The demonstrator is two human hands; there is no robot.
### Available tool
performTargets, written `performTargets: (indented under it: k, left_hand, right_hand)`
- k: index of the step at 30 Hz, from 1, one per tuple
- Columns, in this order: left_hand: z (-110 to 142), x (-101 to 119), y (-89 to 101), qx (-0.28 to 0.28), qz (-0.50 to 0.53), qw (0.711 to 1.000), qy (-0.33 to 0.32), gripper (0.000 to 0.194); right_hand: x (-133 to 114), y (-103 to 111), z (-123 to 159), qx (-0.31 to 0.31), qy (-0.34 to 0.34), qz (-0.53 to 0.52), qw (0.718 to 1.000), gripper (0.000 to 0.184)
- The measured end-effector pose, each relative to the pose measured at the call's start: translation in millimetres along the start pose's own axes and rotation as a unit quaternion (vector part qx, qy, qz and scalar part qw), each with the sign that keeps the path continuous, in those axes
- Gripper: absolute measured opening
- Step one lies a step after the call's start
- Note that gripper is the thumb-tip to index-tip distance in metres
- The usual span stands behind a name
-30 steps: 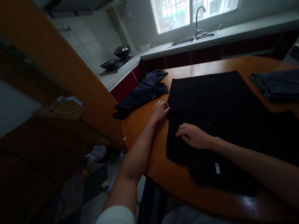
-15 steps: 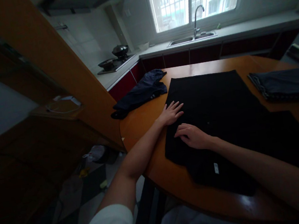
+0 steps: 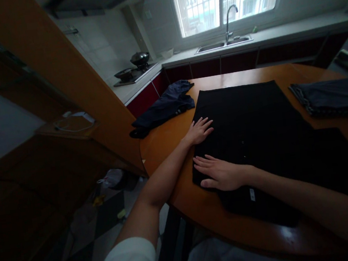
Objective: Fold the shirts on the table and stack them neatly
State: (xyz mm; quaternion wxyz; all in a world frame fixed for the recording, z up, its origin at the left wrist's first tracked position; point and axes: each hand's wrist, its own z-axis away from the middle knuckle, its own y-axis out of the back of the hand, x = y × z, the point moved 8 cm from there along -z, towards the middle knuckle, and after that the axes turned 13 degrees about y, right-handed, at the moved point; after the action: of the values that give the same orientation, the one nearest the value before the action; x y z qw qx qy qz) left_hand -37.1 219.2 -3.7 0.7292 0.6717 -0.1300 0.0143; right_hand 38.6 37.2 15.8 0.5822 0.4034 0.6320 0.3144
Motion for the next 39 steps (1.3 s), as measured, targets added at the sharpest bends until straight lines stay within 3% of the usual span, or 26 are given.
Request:
performTargets:
  k: [5, 10, 13, 17, 20, 23, 25, 29, 32, 34, 36, 39]
  left_hand:
    - [-3.6, -4.4, -3.0, 0.002, -0.002, 1.000, 0.001, 0.059]
    - [-5.7, -5.5, -4.5, 0.005, -0.009, 1.000, -0.001, 0.059]
    - [-6.8, -6.7, -3.1, 0.014, -0.004, 1.000, 0.006, 0.060]
    - [-11.6, -24.1, 4.7, 0.036, 0.033, 0.997, 0.053, 0.060]
    - [-15.5, -54.5, 20.0, 0.087, 0.090, 0.986, 0.107, 0.055]
    - [-15.7, -89.2, 37.9, 0.155, 0.130, 0.967, 0.155, 0.052]
    - [-15.6, -97.9, 44.4, 0.169, 0.152, 0.964, 0.135, 0.051]
    - [-12.8, -71.5, 44.1, 0.136, 0.190, 0.972, 0.002, 0.051]
    - [-9.5, -44.8, 34.1, 0.097, 0.146, 0.983, -0.052, 0.051]
    - [-10.4, -41.1, 25.5, 0.066, 0.101, 0.992, -0.041, 0.052]
    - [-13.0, -52.4, 23.7, 0.063, 0.080, 0.995, -0.003, 0.052]
    - [-15.7, -85.0, 36.9, 0.129, 0.094, 0.984, 0.074, 0.044]
  right_hand:
    - [-30.6, -11.8, -0.6, -0.006, 0.019, 0.007, 1.000, 0.092]
    - [-46.7, -11.3, 2.9, -0.009, 0.019, -0.008, 1.000, 0.094]
    - [-59.6, -3.4, 2.1, -0.029, 0.054, -0.049, 0.997, 0.083]
    - [-73.1, 14.2, -3.6, -0.019, 0.124, -0.143, 0.982, 0.049]
    - [-53.7, 35.5, -7.0, 0.079, 0.081, -0.140, 0.984, 0.042]
    - [-11.8, 53.0, -0.7, 0.180, -0.019, -0.082, 0.980, 0.046]
    - [21.0, 57.2, 8.2, 0.209, -0.096, -0.024, 0.973, 0.051]
    - [75.3, 46.0, 26.5, 0.174, -0.228, 0.089, 0.954, 0.067]
    - [90.9, 32.0, 31.8, 0.128, -0.265, 0.143, 0.945, 0.073]
    - [91.9, 27.7, 32.3, 0.123, -0.271, 0.161, 0.941, 0.074]
    - [90.6, 26.9, 32.2, 0.128, -0.273, 0.168, 0.939, 0.073]
    - [89.5, 27.2, 31.8, 0.134, -0.269, 0.171, 0.939, 0.071]
